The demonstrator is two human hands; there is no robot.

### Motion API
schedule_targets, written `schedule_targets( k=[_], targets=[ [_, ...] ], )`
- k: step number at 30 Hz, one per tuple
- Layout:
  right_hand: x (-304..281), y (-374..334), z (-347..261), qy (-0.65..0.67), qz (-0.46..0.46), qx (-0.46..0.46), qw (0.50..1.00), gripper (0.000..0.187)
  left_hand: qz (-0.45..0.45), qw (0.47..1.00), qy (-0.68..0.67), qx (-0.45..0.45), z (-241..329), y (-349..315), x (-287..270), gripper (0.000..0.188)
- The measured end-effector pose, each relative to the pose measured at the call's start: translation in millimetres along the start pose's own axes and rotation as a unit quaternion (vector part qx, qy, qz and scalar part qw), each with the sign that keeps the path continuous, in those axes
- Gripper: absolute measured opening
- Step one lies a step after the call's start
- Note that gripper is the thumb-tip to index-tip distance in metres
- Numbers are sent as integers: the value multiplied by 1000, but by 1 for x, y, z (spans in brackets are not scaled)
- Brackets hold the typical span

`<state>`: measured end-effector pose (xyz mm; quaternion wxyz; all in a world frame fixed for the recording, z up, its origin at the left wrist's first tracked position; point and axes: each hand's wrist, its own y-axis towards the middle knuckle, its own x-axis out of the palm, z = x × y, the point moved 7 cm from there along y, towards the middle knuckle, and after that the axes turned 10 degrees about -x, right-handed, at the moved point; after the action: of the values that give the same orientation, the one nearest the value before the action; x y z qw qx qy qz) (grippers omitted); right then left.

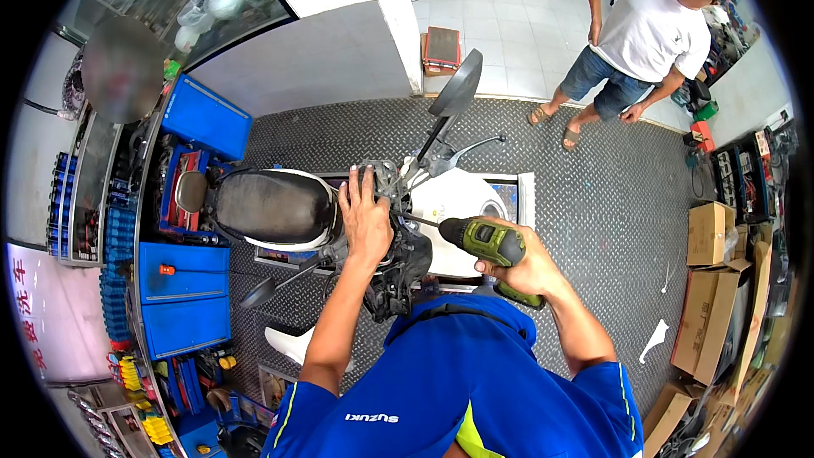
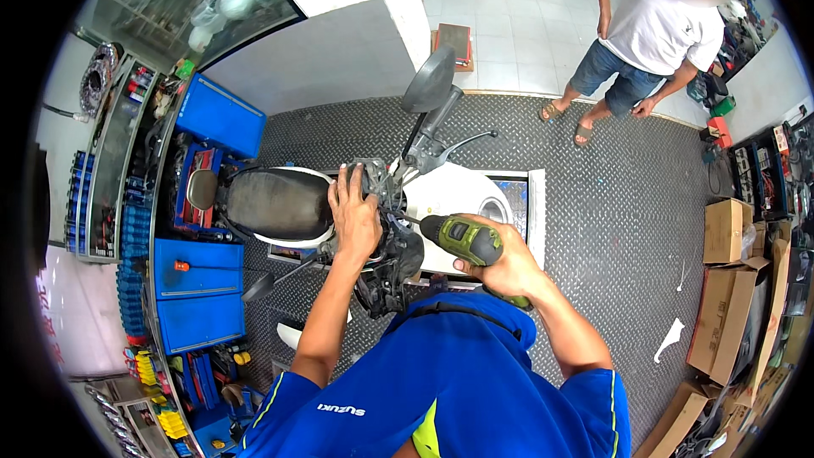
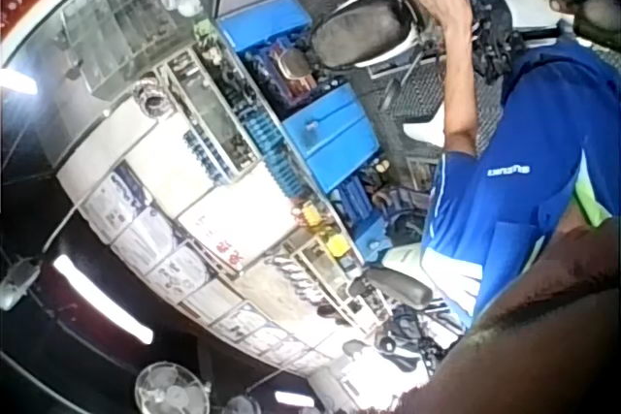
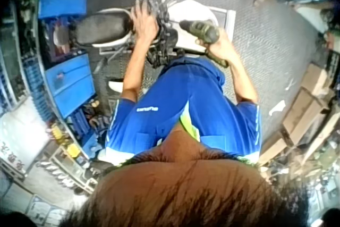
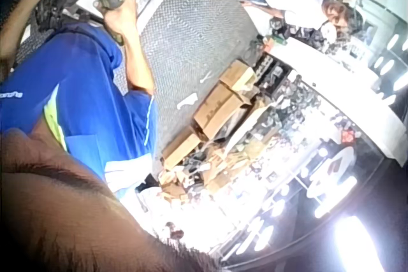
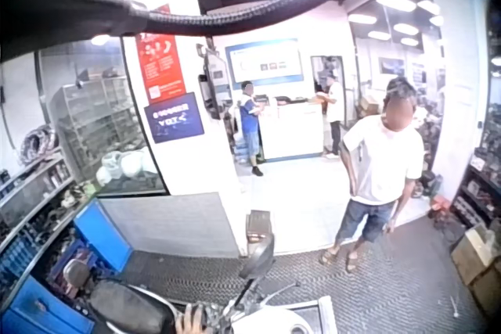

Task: The person uses a power drill to remove screws from the front assembly of a motorcycle, then removes the plastic cover by hand to access the internal components.

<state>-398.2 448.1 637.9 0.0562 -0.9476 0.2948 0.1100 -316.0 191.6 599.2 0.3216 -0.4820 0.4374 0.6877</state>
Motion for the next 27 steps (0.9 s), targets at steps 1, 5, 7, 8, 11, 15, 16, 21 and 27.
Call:
schedule_targets(
  k=[1, 5, 7, 8, 11, 15, 16, 21, 27],
  targets=[
    [0, 0, -2, 1, -1, 4, 1000, 67, 2, 1000, -2, 1, 0, 0, 0, 12],
    [0, -1, 1, 7, 0, -4, 1000, 69, -14, 1000, -4, 12, -2, 0, 3, 8],
    [0, -2, 4, -8, 1, -6, 1000, 69, -15, 1000, -1, 12, -2, 0, 3, 8],
    [1, -3, 5, -16, 2, -8, 1000, 69, -15, 1000, 1, 12, -1, 0, 3, 8],
    [2, -5, 1, -10, 6, -4, 1000, 69, -15, 1000, 7, 9, 2, 0, 2, 8],
    [3, -7, -3, -14, 10, -22, 1000, 70, -5, 1000, 12, 24, 1, -1, 6, 8],
    [3, -8, -2, -11, 13, -29, 999, 70, -6, 1000, 9, 29, 2, -1, 8, 8],
    [-1, -21, -13, 12, 43, -34, 998, 74, -4, 999, -6, 37, 0, 0, 7, 9],
    [-27, -52, -40, 7, 48, -66, 997, 76, 5, 999, -15, 32, -2, 0, 8, 9]
  ],
)
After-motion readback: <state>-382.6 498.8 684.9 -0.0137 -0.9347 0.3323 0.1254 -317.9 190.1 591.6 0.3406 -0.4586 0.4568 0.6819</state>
